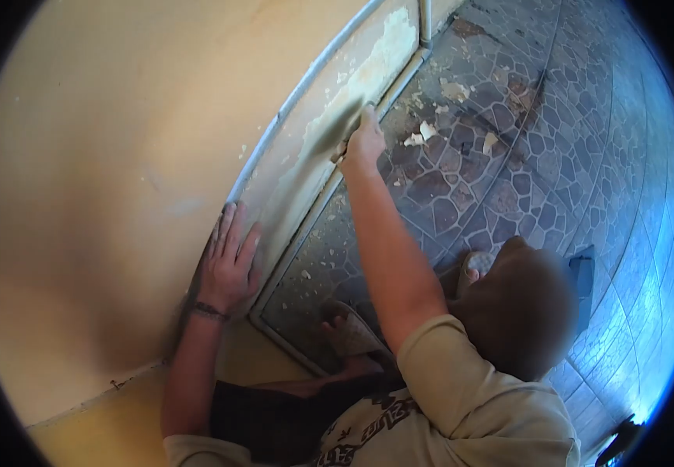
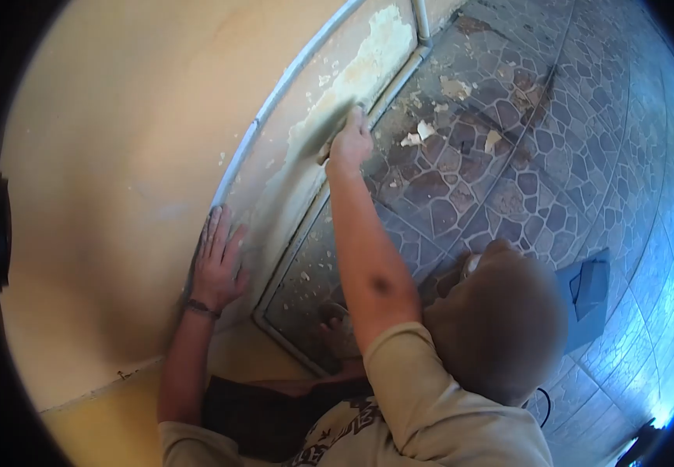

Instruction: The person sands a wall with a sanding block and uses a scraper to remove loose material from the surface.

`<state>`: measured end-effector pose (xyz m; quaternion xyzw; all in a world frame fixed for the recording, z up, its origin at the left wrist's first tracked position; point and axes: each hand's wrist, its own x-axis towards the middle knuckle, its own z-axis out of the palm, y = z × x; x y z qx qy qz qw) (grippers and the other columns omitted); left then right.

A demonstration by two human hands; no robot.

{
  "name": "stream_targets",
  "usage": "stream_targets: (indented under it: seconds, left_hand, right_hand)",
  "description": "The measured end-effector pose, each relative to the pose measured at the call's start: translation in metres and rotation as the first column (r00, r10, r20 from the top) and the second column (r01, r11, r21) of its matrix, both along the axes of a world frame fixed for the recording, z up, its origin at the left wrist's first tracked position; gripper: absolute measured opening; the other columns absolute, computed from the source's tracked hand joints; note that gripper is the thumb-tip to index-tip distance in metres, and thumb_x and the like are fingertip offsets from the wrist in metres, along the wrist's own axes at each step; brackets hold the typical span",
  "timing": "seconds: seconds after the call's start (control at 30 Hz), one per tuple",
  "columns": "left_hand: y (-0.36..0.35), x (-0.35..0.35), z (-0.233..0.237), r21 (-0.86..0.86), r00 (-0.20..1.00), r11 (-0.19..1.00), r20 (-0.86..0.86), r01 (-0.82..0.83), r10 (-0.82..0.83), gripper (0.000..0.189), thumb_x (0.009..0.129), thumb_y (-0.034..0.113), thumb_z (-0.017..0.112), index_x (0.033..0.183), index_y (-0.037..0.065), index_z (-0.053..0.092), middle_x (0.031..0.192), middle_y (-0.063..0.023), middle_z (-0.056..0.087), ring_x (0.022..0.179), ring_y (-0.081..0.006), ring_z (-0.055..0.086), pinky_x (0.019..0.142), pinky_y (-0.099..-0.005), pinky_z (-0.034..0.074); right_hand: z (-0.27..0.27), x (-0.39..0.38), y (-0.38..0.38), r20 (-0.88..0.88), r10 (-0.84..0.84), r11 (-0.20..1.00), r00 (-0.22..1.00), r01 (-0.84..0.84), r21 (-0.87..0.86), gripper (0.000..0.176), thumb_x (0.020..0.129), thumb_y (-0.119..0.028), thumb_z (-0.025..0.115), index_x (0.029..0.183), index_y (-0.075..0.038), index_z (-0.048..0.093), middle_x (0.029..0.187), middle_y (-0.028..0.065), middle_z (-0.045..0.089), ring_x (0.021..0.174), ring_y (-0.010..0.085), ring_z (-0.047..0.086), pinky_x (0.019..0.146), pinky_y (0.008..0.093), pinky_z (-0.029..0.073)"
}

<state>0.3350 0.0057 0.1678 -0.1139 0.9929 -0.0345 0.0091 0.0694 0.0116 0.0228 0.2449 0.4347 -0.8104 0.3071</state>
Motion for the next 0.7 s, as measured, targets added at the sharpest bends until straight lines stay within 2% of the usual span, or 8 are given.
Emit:
stream_targets:
  seconds: [0.03,0.13,0.23,0.33,0.4,0.57,0.63,0.7]
  left_hand:
    - [0.006,-0.007,-0.008,-0.058,0.997,0.998,-0.069,-0.020,0.016,0.057,0.070,0.012,0.060,0.125,0.001,0.050,0.146,-0.0235,0.032,0.136,-0.0402,0.030,0.112,-0.0512,0.024]
    - [0.013,-0.032,-0.031,-0.154,0.998,0.986,0.042,0.062,-0.056,0.059,0.071,0.011,0.056,0.128,0.000,0.047,0.146,-0.0207,0.033,0.137,-0.0355,0.030,0.114,-0.0485,0.022]
    - [0.008,-0.086,-0.045,-0.244,0.995,0.969,0.086,-0.024,0.046,0.061,0.076,0.013,0.051,0.135,-0.001,0.041,0.148,-0.0155,0.032,0.140,-0.0292,0.026,0.116,-0.0454,0.016]
    - [-0.018,-0.140,-0.061,-0.600,0.968,0.785,0.249,0.154,0.001,0.065,0.082,0.018,0.046,0.143,0.000,0.031,0.152,-0.0085,0.028,0.143,-0.0230,0.018,0.118,-0.0422,0.009]
    - [-0.025,-0.178,-0.064,-0.678,0.953,0.709,0.300,0.193,0.027,0.067,0.085,0.022,0.044,0.146,0.001,0.025,0.153,-0.0056,0.024,0.144,-0.0201,0.014,0.119,-0.0399,0.005]
    - [-0.027,-0.253,-0.047,-0.728,0.924,0.632,0.379,0.267,0.045,0.071,0.087,0.030,0.044,0.147,0.001,0.020,0.155,-0.0040,0.020,0.144,-0.0183,0.010,0.119,-0.0363,0.002]
    - [-0.026,-0.255,-0.054,-0.723,0.928,0.646,0.367,0.246,0.057,0.071,0.087,0.029,0.045,0.147,0.000,0.020,0.155,-0.0049,0.020,0.144,-0.0187,0.011,0.119,-0.0367,0.004]
    - [-0.026,-0.245,-0.060,-0.694,0.924,0.676,0.379,0.247,0.051,0.072,0.085,0.028,0.046,0.146,0.000,0.021,0.155,-0.0060,0.020,0.144,-0.0192,0.013,0.119,-0.0371,0.006]
  right_hand:
    - [-0.025,0.009,-0.003,-0.186,-0.036,0.999,0.982,0.034,-0.018,0.038,0.095,-0.036,0.049,0.110,-0.003,0.060,0.090,0.0146,0.063,0.076,0.0212,0.062,0.066,0.0356,0.050]
    - [-0.017,0.034,0.013,0.057,-0.050,0.963,0.997,0.063,-0.262,0.034,0.097,-0.037,0.045,0.103,-0.007,0.059,0.081,0.0127,0.061,0.066,0.0227,0.060,0.063,0.0388,0.051]
    - [0.015,0.041,0.050,0.192,0.116,0.934,0.975,-0.041,-0.356,0.033,0.098,-0.037,0.041,0.101,-0.007,0.056,0.079,0.0138,0.061,0.065,0.0239,0.060,0.062,0.0388,0.051]
    - [0.019,0.031,0.052,0.265,0.078,0.927,0.961,0.028,-0.373,0.035,0.099,-0.036,0.039,0.103,-0.005,0.055,0.080,0.0147,0.062,0.062,0.0248,0.059,0.057,0.0378,0.051]
    - [0.024,0.017,0.047,0.273,0.060,0.918,0.960,0.055,-0.393,0.033,0.099,-0.035,0.038,0.106,-0.007,0.054,0.083,0.0119,0.061,0.064,0.0244,0.060,0.055,0.0386,0.052]
    - [0.030,-0.007,0.039,0.283,-0.053,0.912,0.958,0.162,-0.376,0.032,0.099,-0.035,0.039,0.106,-0.007,0.054,0.083,0.0094,0.060,0.063,0.0232,0.060,0.054,0.0383,0.052]
    - [0.024,-0.015,0.039,0.277,-0.095,0.906,0.956,0.198,-0.375,0.034,0.098,-0.038,0.040,0.105,-0.008,0.055,0.081,0.0089,0.060,0.062,0.0219,0.060,0.054,0.0364,0.052]
    - [0.018,-0.027,0.042,0.242,-0.061,0.932,0.968,0.142,-0.333,0.038,0.097,-0.042,0.042,0.104,-0.008,0.056,0.078,0.0083,0.060,0.060,0.0204,0.059,0.054,0.0339,0.051]
